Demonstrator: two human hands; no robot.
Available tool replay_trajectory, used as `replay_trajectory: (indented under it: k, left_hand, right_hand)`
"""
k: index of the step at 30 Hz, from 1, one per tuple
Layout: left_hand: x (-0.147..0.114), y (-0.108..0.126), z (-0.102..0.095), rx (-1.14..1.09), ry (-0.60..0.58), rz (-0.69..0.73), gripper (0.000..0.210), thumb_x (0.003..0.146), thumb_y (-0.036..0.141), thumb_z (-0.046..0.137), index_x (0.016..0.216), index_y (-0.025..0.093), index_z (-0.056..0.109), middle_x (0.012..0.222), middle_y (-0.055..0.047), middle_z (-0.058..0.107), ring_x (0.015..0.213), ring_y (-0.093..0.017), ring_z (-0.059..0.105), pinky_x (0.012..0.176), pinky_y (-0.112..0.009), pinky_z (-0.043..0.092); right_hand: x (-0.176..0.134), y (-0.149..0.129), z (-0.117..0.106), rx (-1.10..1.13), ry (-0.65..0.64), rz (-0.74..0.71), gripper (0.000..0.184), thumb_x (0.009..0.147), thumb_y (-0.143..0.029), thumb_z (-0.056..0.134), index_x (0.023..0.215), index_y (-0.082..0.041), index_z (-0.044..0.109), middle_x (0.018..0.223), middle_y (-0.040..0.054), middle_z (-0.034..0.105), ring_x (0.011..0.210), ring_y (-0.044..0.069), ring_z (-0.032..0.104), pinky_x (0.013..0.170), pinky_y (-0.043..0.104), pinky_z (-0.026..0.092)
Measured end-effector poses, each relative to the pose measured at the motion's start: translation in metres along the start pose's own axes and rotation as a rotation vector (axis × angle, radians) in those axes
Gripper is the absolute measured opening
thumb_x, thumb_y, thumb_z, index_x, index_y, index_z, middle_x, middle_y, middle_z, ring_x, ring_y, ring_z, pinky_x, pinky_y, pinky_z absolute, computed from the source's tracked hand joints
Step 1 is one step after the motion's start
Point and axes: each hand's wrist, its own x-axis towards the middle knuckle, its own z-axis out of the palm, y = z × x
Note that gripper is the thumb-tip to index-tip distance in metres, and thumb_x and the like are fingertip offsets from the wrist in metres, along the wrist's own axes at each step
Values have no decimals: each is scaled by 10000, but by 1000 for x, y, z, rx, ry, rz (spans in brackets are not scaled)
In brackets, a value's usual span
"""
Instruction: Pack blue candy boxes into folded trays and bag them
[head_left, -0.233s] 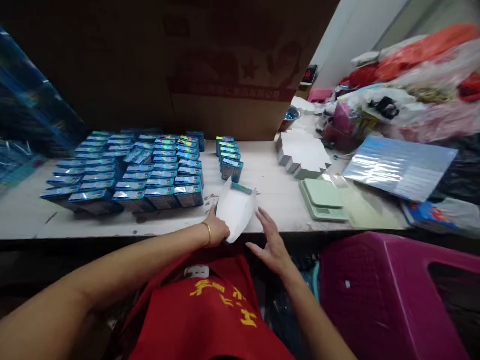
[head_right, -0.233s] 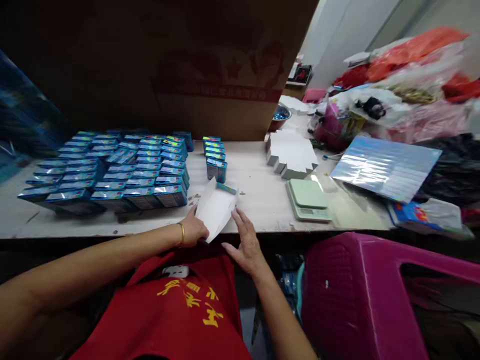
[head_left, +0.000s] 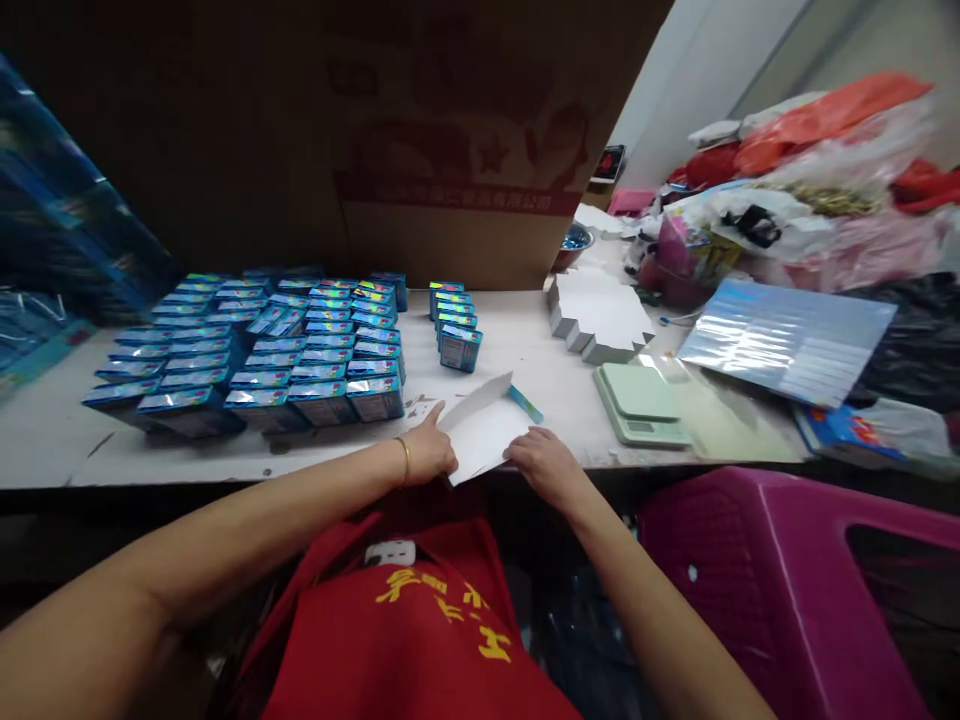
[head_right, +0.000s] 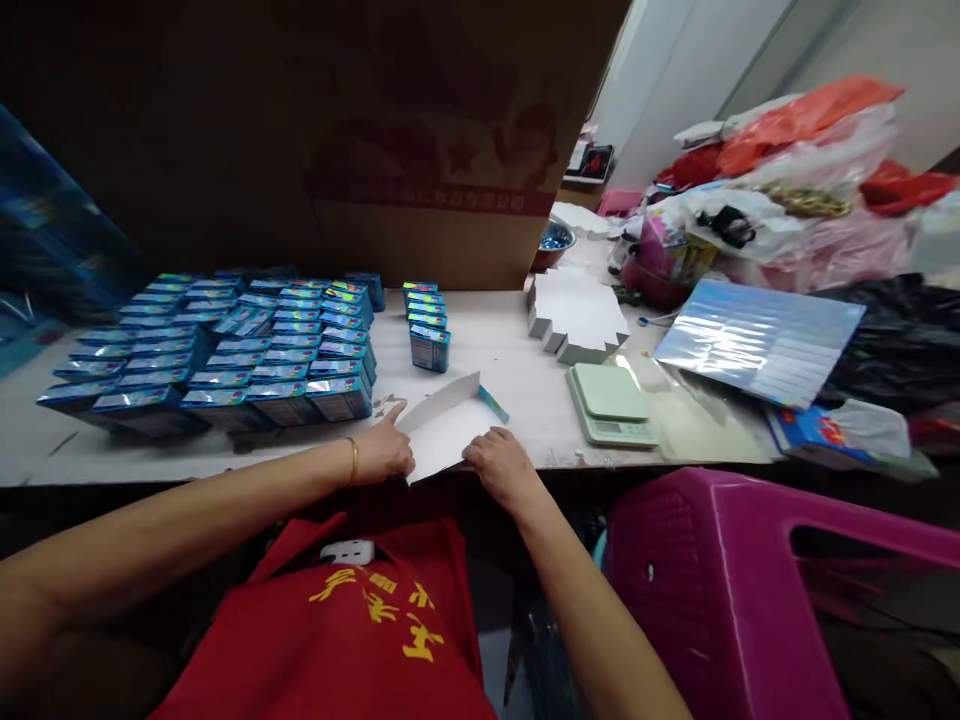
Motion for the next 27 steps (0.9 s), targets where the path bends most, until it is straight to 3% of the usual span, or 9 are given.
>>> replay_trajectory:
  k: [3, 5, 7, 9, 14, 18, 22, 24, 27]
  left_hand:
    - [1, -16, -7, -17, 60, -17, 290, 673, 6, 476, 766, 229, 637, 874, 12, 668, 940, -173, 554, 1026, -520, 48]
    - [-4, -14, -5, -51, 220, -88, 376, 730, 21, 415, 1022, 204, 565, 1084, -48, 595, 1053, -183, 492, 1018, -479, 167]
    - [-12, -1, 5, -99, 419, -123, 357, 797, 124, 407, 1148, 159, 467, 1144, -92, 543, 1070, -183, 471, 973, -398, 290]
    - [-17, 15, 21, -108, 527, -105, 367, 820, 245, 434, 1172, 141, 434, 1097, -101, 554, 1027, -192, 487, 945, -376, 327]
    - [-5, 20, 47, 78, 483, -108, 491, 804, 330, 483, 1238, 134, 368, 1143, -123, 507, 1067, -239, 435, 967, -419, 277]
    - [9, 4, 50, 173, 442, -84, 459, 790, 346, 501, 1190, 135, 422, 1136, -134, 484, 1063, -254, 409, 931, -404, 310]
    - [11, 5, 55, 219, 420, -33, 326, 848, 197, 380, 1160, 125, 439, 1024, -116, 523, 930, -217, 457, 830, -361, 374]
    - [10, 6, 58, 226, 393, -32, 275, 858, 155, 324, 1077, 135, 489, 969, -107, 536, 886, -211, 467, 774, -352, 390]
    - [13, 4, 58, 213, 295, -36, 222, 856, 159, 320, 889, 143, 539, 858, -89, 546, 815, -210, 479, 694, -340, 396]
  right_hand:
    - [-3, -16, 8, -12, 28, 122, 152, 847, -261, 456, 811, -204, 592, 752, 24, 622, 746, 163, 536, 662, 258, 350]
    - [0, -31, 12, -9, 77, 236, 162, 852, -306, 450, 819, -208, 575, 735, 23, 617, 725, 158, 542, 612, 245, 327]
    - [9, -41, 15, 4, 81, 320, 170, 854, -338, 444, 832, -219, 563, 722, 17, 619, 699, 155, 555, 577, 241, 308]
    - [22, -44, 16, 31, 45, 364, 185, 851, -372, 439, 839, -231, 559, 729, 12, 630, 680, 158, 568, 552, 241, 298]
    - [37, -24, 13, 183, -16, 353, 178, 853, -361, 440, 930, -256, 561, 789, 3, 643, 723, 160, 578, 589, 241, 343]
    - [20, -21, 20, 113, 143, 243, 263, 796, -300, 544, 1048, -226, 532, 991, 42, 584, 904, 187, 511, 773, 293, 360]
    - [1, -29, 40, -50, 290, 204, 412, 757, -260, 596, 1150, -218, 480, 1109, 69, 517, 1046, 237, 406, 898, 364, 286]
    - [0, -30, 50, -78, 304, 228, 337, 780, -246, 567, 1110, -221, 506, 1073, 66, 528, 1023, 232, 411, 877, 359, 293]
    - [5, -26, 58, -92, 212, 264, 136, 813, -265, 515, 921, -199, 564, 872, 56, 558, 821, 197, 468, 721, 318, 337]
